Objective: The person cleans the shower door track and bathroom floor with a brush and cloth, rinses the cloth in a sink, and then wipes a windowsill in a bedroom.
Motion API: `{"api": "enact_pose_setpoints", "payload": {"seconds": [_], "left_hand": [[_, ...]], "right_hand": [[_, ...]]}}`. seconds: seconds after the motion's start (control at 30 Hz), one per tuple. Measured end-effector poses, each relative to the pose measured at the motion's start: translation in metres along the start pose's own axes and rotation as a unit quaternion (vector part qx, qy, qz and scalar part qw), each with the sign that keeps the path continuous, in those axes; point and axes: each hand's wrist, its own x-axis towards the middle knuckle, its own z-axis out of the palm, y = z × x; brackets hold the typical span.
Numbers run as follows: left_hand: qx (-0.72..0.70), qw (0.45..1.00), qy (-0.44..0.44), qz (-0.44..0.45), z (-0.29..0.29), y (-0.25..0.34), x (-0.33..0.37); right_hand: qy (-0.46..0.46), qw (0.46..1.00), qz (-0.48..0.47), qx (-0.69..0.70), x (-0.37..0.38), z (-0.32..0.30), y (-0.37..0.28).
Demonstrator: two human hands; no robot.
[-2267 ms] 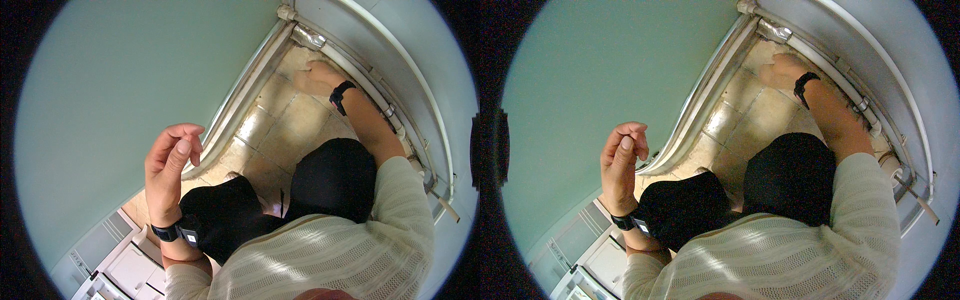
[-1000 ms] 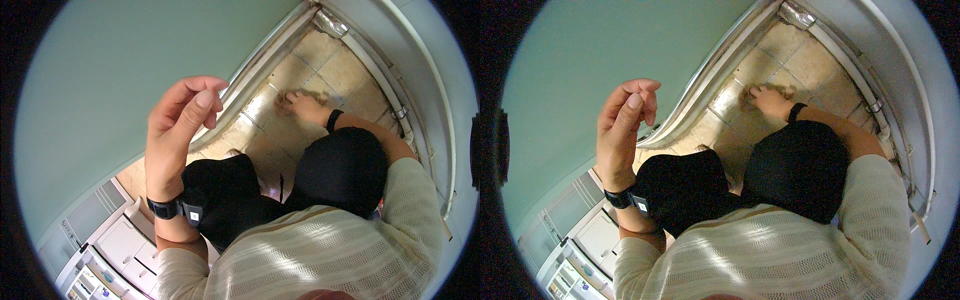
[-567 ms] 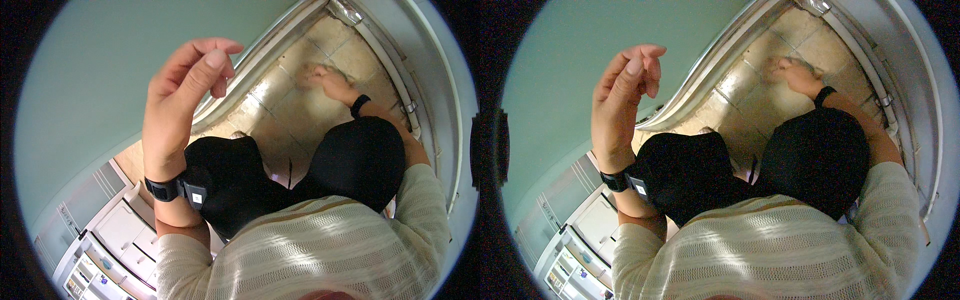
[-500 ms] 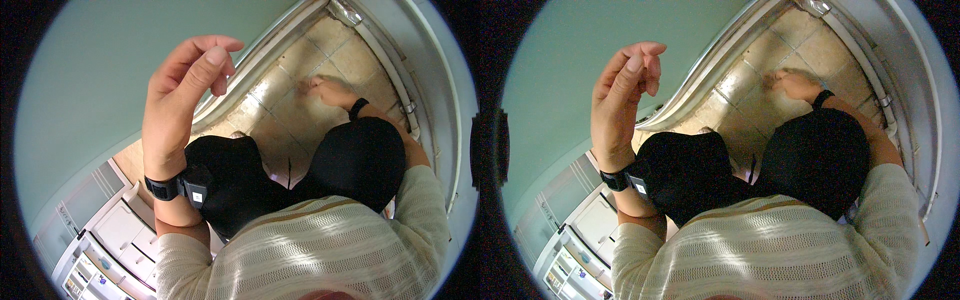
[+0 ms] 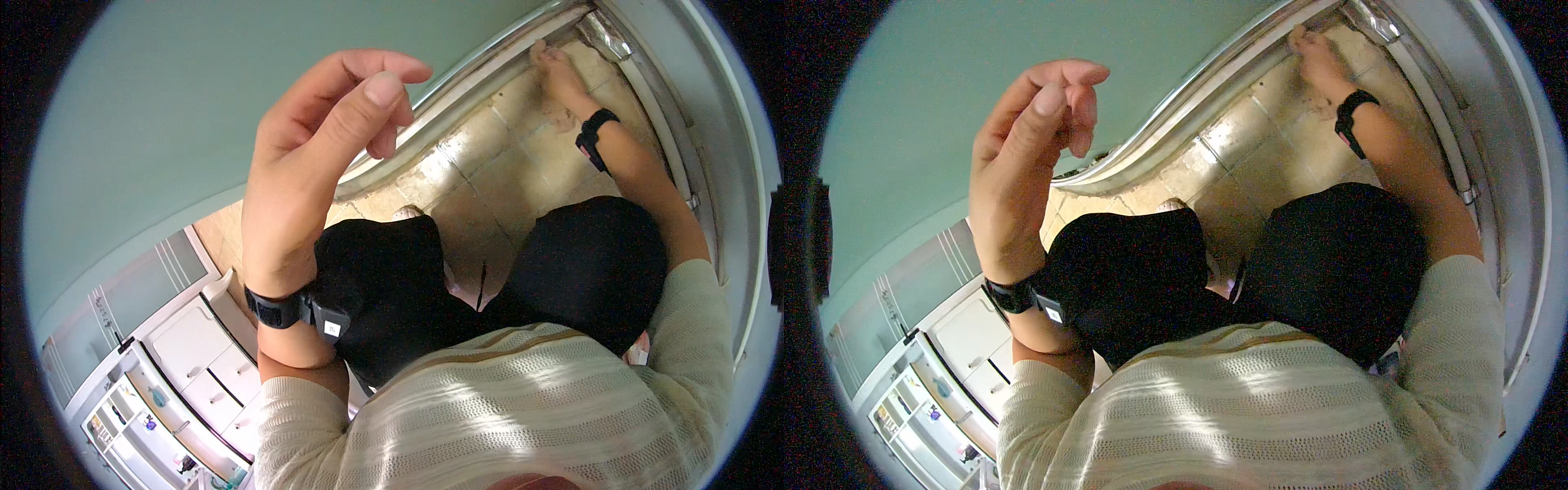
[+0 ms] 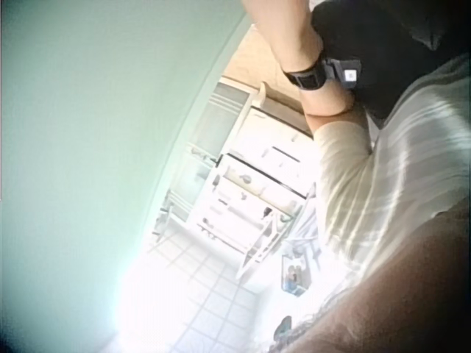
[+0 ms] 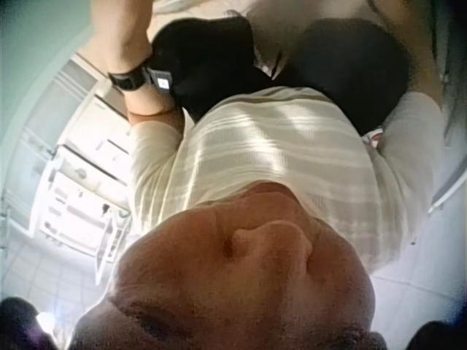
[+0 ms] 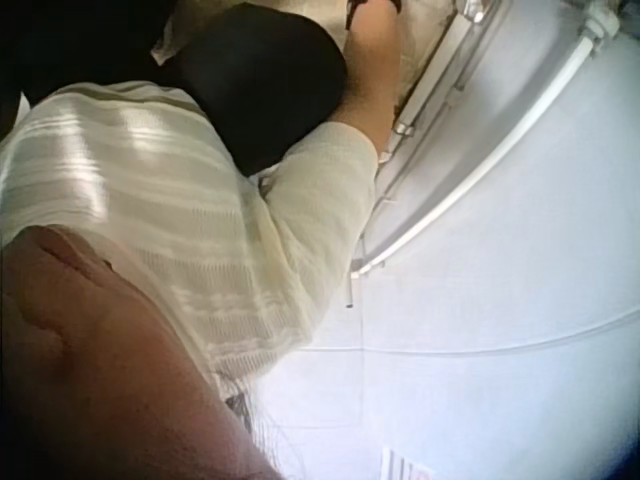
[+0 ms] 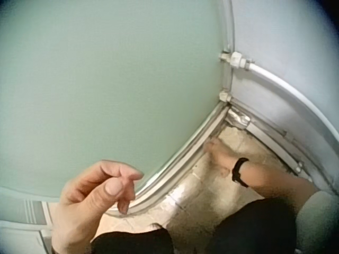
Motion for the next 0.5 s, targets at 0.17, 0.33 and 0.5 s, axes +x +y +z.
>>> {"api": "enact_pose_setpoints", "payload": {"seconds": [0.17,0.33,0.5], "left_hand": [[-0.004,1.000,0.009,0.004,-0.004,-0.002,-0.008],[-0.008,1.000,0.024,0.018,-0.017,-0.005,-0.014],[-0.065,0.994,0.042,0.083,-0.027,-0.007,-0.001]], "right_hand": [[-0.185,0.960,-0.173,-0.115,-0.025,0.011,-0.086],[-0.387,0.881,-0.106,0.252,-0.028,-0.007,-0.091],[-0.280,0.907,0.047,0.310,-0.002,-0.112,-0.056]]}}
